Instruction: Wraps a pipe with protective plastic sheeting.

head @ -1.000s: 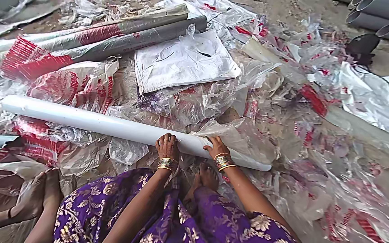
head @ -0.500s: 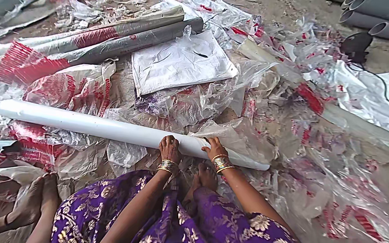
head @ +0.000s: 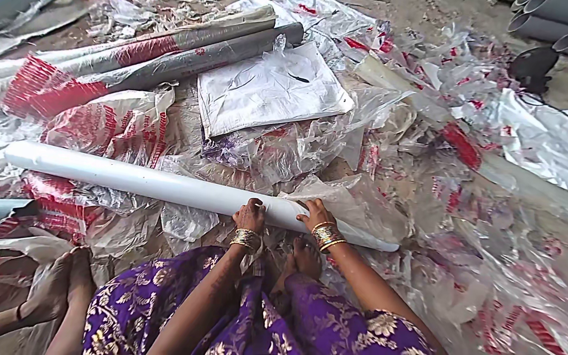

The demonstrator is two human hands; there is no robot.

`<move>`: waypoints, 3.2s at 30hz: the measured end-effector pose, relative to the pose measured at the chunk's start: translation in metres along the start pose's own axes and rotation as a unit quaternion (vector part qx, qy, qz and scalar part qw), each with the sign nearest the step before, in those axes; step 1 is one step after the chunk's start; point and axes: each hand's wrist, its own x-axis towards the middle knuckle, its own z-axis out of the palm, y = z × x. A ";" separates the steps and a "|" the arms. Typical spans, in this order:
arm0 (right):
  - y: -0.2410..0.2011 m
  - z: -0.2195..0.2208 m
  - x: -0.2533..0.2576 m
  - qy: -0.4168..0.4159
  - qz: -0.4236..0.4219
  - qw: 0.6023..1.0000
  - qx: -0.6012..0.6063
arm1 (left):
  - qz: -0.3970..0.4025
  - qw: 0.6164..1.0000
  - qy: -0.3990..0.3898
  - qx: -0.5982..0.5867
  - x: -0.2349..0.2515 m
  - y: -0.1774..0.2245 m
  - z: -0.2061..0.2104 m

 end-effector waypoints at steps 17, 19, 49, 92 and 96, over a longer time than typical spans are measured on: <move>-0.054 0.017 0.003 0.127 -0.193 0.970 -0.079 | -0.007 0.999 0.006 -0.038 0.009 -0.003 0.011; -0.059 0.019 0.003 0.124 -0.202 0.968 -0.087 | 0.001 0.999 0.007 -0.044 0.009 -0.005 0.012; -0.046 0.011 0.006 0.165 -0.305 0.932 -0.102 | 0.171 0.981 0.002 -0.091 0.021 -0.033 0.012; 0.030 0.004 -0.002 0.227 -0.216 0.938 -0.150 | 0.179 0.967 -0.081 -0.165 0.028 -0.039 0.003; 0.055 -0.013 -0.008 0.177 -0.133 0.961 -0.166 | 0.171 0.966 -0.087 -0.172 0.028 -0.039 0.001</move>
